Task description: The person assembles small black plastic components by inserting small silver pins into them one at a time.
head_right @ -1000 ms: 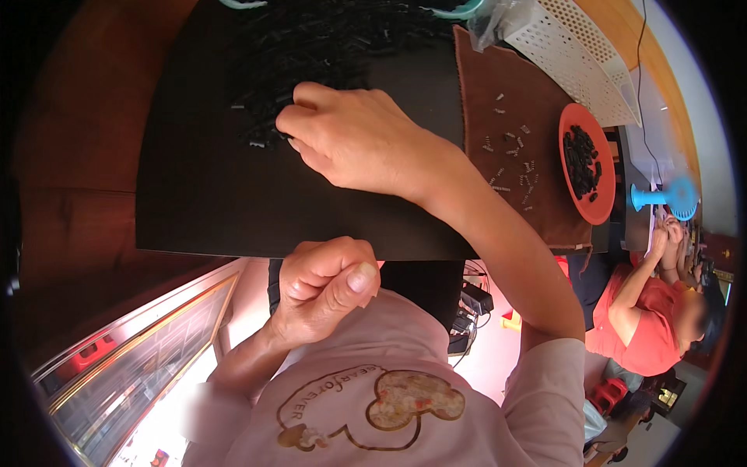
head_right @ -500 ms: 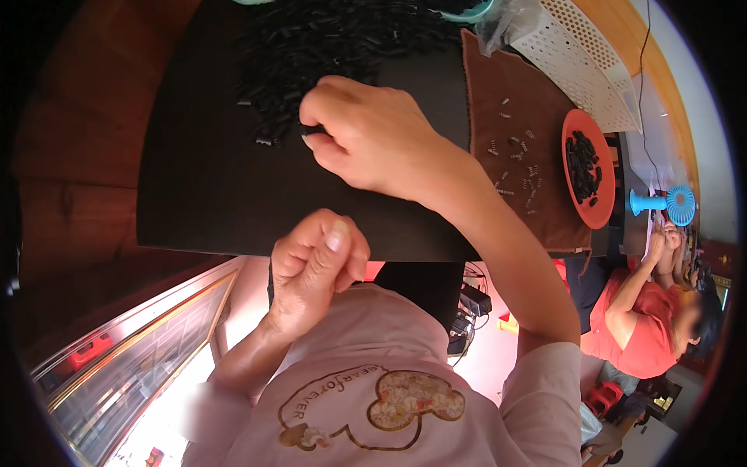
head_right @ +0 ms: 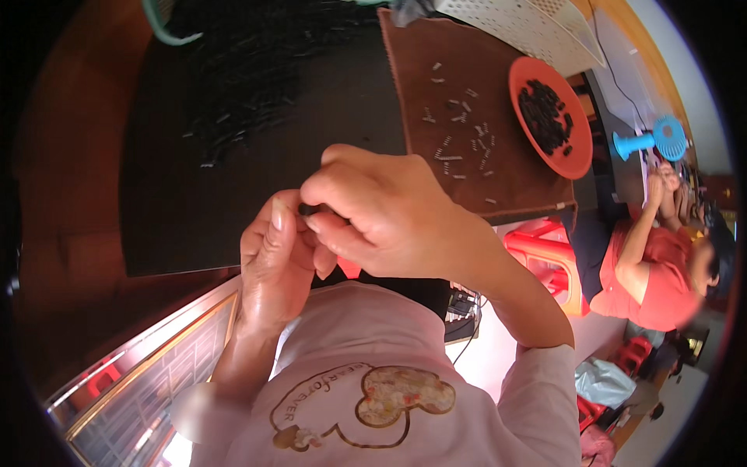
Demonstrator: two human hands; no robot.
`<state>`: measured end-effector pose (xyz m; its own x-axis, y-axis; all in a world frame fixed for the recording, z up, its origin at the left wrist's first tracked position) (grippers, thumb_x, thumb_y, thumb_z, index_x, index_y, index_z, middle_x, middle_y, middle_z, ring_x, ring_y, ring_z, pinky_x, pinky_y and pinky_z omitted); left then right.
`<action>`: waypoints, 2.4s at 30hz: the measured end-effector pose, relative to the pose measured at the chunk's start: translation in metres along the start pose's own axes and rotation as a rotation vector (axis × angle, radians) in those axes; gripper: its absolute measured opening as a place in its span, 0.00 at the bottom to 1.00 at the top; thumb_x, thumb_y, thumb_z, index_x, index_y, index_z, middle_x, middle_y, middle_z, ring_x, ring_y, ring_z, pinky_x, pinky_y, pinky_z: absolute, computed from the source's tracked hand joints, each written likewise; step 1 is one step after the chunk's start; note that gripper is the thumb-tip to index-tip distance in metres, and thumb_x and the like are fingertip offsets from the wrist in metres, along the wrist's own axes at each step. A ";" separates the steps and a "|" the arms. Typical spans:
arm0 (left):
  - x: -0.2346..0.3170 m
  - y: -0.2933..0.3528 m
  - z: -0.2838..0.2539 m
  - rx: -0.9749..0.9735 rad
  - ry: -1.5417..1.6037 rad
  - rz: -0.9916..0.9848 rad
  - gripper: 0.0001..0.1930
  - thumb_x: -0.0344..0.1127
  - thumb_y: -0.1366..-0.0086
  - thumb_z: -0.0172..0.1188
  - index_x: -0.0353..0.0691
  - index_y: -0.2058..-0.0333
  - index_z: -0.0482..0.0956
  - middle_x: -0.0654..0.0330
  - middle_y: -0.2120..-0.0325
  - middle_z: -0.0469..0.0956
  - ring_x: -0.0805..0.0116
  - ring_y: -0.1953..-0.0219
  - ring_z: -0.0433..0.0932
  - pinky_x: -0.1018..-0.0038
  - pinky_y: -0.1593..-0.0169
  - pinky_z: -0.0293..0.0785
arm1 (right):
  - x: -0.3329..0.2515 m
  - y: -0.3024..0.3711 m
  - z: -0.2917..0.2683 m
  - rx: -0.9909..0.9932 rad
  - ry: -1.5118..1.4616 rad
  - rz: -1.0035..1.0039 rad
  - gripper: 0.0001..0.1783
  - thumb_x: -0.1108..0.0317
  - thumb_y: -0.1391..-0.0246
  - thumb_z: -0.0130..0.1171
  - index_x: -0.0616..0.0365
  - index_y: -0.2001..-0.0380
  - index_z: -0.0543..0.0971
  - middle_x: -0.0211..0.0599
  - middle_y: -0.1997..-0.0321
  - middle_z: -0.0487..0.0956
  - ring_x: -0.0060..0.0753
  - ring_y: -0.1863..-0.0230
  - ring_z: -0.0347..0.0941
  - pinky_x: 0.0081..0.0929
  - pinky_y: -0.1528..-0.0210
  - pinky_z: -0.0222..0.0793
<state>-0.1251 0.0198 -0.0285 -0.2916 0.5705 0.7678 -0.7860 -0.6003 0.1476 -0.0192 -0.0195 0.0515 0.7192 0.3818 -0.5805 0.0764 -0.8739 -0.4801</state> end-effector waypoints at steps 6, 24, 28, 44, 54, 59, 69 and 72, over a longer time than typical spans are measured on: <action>-0.011 -0.004 0.020 -0.055 -0.014 0.006 0.18 0.45 0.26 0.49 0.33 0.59 0.76 0.62 0.75 0.74 0.79 0.80 0.66 0.83 0.76 0.62 | -0.006 0.023 -0.015 0.036 0.093 0.053 0.11 0.72 0.53 0.62 0.57 0.64 0.76 0.33 0.73 0.71 0.36 0.79 0.71 0.31 0.81 0.66; -0.025 -0.018 0.028 -0.051 -0.074 -0.007 0.16 0.39 0.30 0.55 0.29 0.55 0.79 0.61 0.74 0.77 0.79 0.81 0.66 0.82 0.80 0.59 | 0.127 0.045 -0.109 -0.158 0.524 0.315 0.09 0.77 0.47 0.55 0.59 0.61 0.75 0.38 0.65 0.73 0.41 0.67 0.73 0.34 0.65 0.68; -0.025 -0.019 0.026 -0.025 -0.005 -0.031 0.17 0.39 0.28 0.52 0.28 0.54 0.77 0.61 0.74 0.77 0.79 0.82 0.65 0.82 0.80 0.58 | 0.133 0.038 -0.097 -0.342 0.671 0.347 0.09 0.77 0.49 0.56 0.59 0.62 0.75 0.39 0.63 0.73 0.44 0.65 0.74 0.38 0.66 0.69; -0.029 -0.017 0.019 -0.062 0.261 -0.076 0.21 0.49 0.24 0.40 0.39 0.65 0.75 0.61 0.81 0.70 0.77 0.86 0.60 0.79 0.83 0.52 | 0.032 0.028 -0.050 0.178 -0.241 0.125 0.05 0.76 0.50 0.67 0.59 0.70 0.80 0.28 0.73 0.74 0.16 0.77 0.66 0.18 0.77 0.59; -0.025 -0.004 0.021 0.000 0.262 -0.099 0.21 0.52 0.25 0.42 0.42 0.68 0.73 0.65 0.82 0.69 0.79 0.85 0.58 0.81 0.80 0.51 | -0.003 0.022 -0.016 0.282 -0.056 -0.084 0.09 0.80 0.55 0.66 0.61 0.68 0.79 0.34 0.72 0.74 0.28 0.81 0.73 0.22 0.81 0.67; -0.018 0.005 0.015 0.030 0.278 -0.074 0.18 0.49 0.25 0.45 0.43 0.67 0.74 0.69 0.81 0.69 0.83 0.83 0.58 0.83 0.81 0.48 | -0.020 0.016 -0.009 0.156 0.052 -0.081 0.10 0.80 0.57 0.67 0.65 0.68 0.80 0.40 0.71 0.76 0.31 0.78 0.74 0.24 0.79 0.67; 0.007 0.022 -0.012 0.069 0.235 -0.035 0.18 0.47 0.25 0.44 0.42 0.68 0.73 0.66 0.78 0.72 0.83 0.82 0.59 0.84 0.79 0.52 | -0.002 -0.023 0.016 -0.012 -0.274 0.064 0.04 0.80 0.48 0.63 0.63 0.68 0.78 0.37 0.73 0.74 0.27 0.75 0.73 0.23 0.75 0.69; 0.018 0.025 -0.026 0.087 0.251 0.022 0.17 0.46 0.24 0.44 0.42 0.68 0.72 0.64 0.77 0.72 0.81 0.82 0.59 0.84 0.79 0.53 | 0.018 -0.046 0.029 -0.018 -0.111 -0.069 0.09 0.80 0.51 0.61 0.60 0.64 0.78 0.35 0.68 0.74 0.31 0.70 0.75 0.25 0.74 0.70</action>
<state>-0.1644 0.0300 -0.0272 -0.4429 0.6711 0.5945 -0.7314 -0.6539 0.1933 -0.0299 0.0362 0.0444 0.6307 0.4715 -0.6164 0.1365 -0.8493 -0.5100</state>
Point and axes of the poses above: each hand's wrist, its own y-axis away from the middle knuckle, its own z-axis out of the palm, x = y × z, the point moved 7 cm from there along -y, towards the middle knuckle
